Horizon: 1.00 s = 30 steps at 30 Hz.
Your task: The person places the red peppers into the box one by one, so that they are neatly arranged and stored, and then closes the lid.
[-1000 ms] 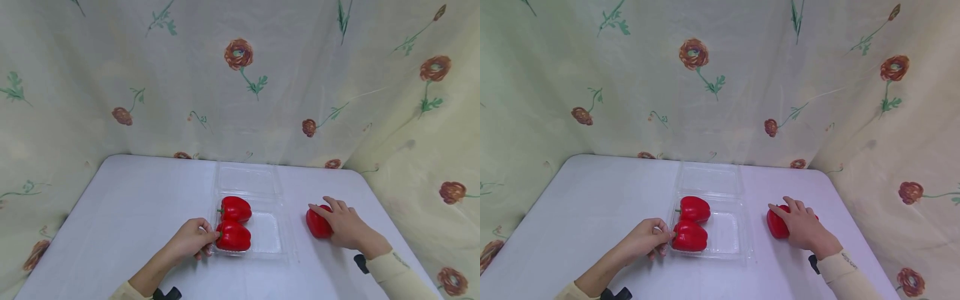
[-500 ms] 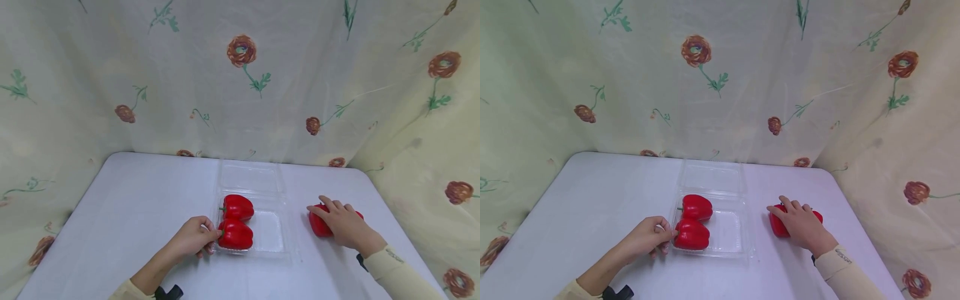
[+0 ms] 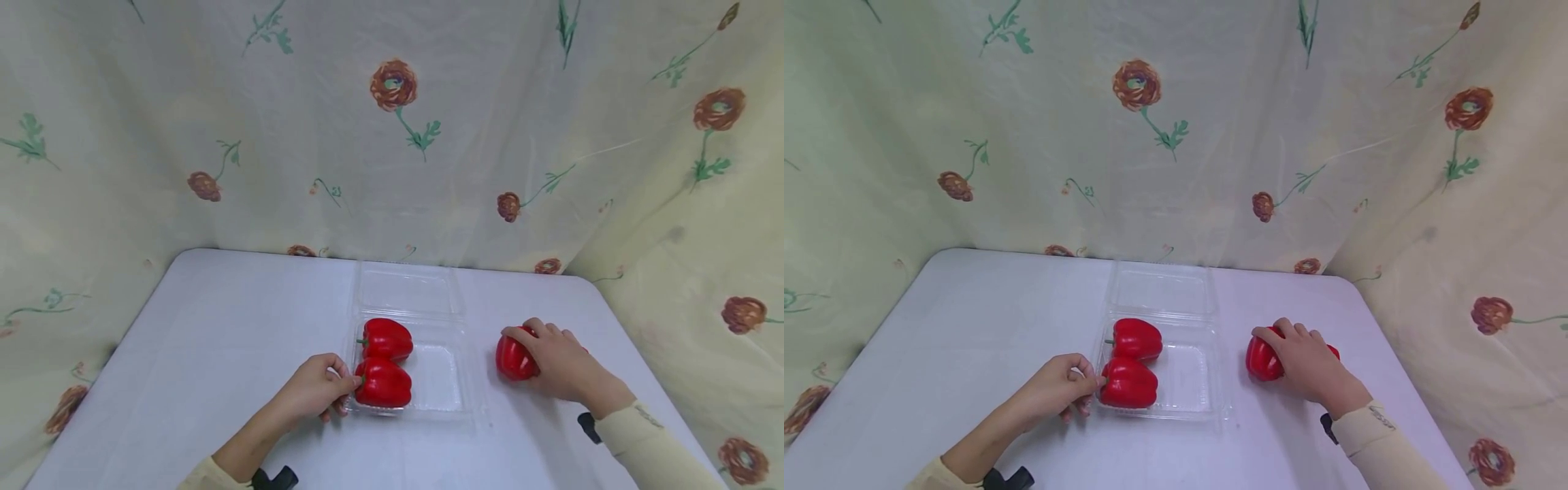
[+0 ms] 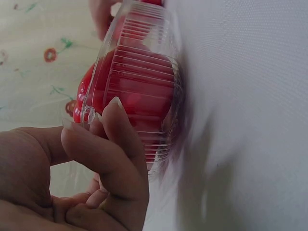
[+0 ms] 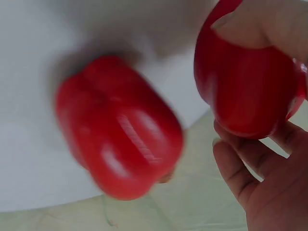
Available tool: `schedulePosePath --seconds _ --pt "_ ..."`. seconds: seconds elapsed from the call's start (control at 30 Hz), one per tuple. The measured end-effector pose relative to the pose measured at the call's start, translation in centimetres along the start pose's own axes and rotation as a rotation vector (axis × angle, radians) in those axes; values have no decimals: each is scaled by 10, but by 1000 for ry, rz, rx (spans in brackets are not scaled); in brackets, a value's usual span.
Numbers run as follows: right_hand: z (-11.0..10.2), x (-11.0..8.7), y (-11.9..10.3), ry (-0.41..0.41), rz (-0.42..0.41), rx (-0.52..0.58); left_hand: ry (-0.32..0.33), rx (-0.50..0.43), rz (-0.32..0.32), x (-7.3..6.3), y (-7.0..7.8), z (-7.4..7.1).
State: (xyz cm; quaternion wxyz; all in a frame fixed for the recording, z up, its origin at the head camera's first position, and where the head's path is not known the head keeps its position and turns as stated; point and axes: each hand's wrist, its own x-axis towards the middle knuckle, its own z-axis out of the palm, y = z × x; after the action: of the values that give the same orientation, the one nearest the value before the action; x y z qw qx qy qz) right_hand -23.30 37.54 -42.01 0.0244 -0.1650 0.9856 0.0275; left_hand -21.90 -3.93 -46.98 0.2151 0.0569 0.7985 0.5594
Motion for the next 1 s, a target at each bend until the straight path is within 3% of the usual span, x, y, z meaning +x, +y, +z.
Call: schedulePosePath --seconds 0.17,0.53,1.0 --pt "-17 3 -13 78 -16 111 3 -2 1 -1 0 -1" --pt "-49 6 -42 102 -16 205 -11 -5 -5 0 1 -1" --pt "-54 13 -73 99 -25 291 -13 -31 76 1 -9 -3"
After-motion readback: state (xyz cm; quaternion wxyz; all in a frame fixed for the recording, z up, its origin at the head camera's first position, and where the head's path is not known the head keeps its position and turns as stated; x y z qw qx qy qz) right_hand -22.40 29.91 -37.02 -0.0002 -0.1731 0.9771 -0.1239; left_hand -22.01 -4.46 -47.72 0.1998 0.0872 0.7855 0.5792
